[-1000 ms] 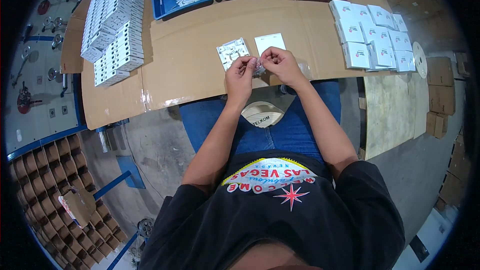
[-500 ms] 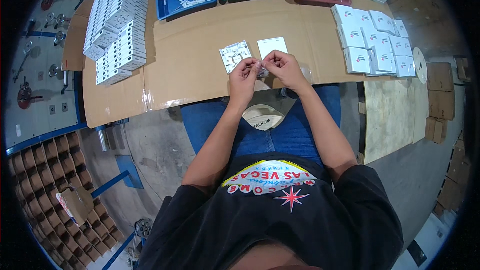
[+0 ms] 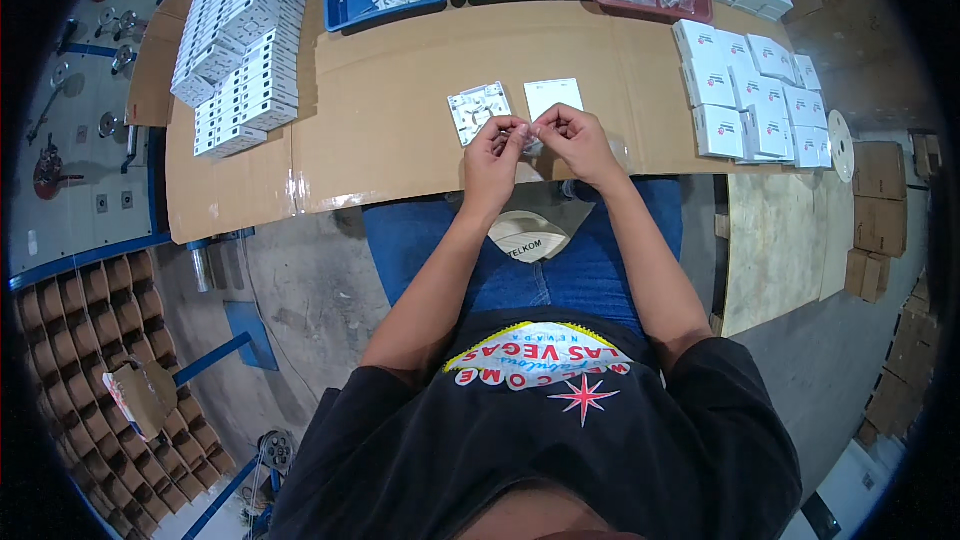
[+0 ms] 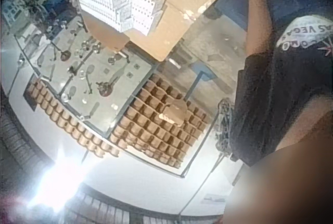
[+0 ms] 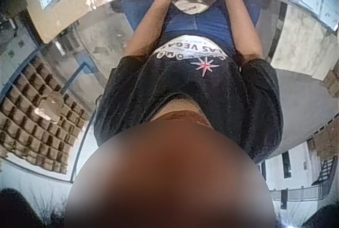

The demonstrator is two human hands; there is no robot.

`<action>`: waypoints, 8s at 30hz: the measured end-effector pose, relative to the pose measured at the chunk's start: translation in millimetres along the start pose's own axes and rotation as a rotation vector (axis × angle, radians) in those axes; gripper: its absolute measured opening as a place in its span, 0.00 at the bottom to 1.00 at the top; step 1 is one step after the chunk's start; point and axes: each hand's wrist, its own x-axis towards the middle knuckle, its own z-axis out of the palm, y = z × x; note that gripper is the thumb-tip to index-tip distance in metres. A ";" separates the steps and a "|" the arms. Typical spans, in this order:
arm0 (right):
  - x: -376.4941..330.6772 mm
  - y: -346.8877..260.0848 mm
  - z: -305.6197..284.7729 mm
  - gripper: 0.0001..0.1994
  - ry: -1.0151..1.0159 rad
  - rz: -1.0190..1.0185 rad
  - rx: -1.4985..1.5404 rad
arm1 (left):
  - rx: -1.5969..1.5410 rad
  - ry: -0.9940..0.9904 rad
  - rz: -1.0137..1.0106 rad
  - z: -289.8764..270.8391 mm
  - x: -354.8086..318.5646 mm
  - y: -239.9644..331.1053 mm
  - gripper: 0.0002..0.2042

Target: Packaging small components and paper inserts into individual white boxes at a factory workbench.

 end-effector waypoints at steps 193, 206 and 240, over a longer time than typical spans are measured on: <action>28.1 -21.6 36.1 0.13 -0.136 -0.509 -0.940 | 1.122 0.018 0.357 -98.9 25.6 32.4 0.11; 30.2 -24.1 39.4 0.16 -0.098 -0.532 -0.930 | 1.062 -0.051 0.404 -103.8 19.4 42.0 0.32; 52.2 -28.3 26.2 0.19 -0.139 -0.425 -0.918 | 1.212 -0.088 0.316 -103.8 47.9 46.1 0.42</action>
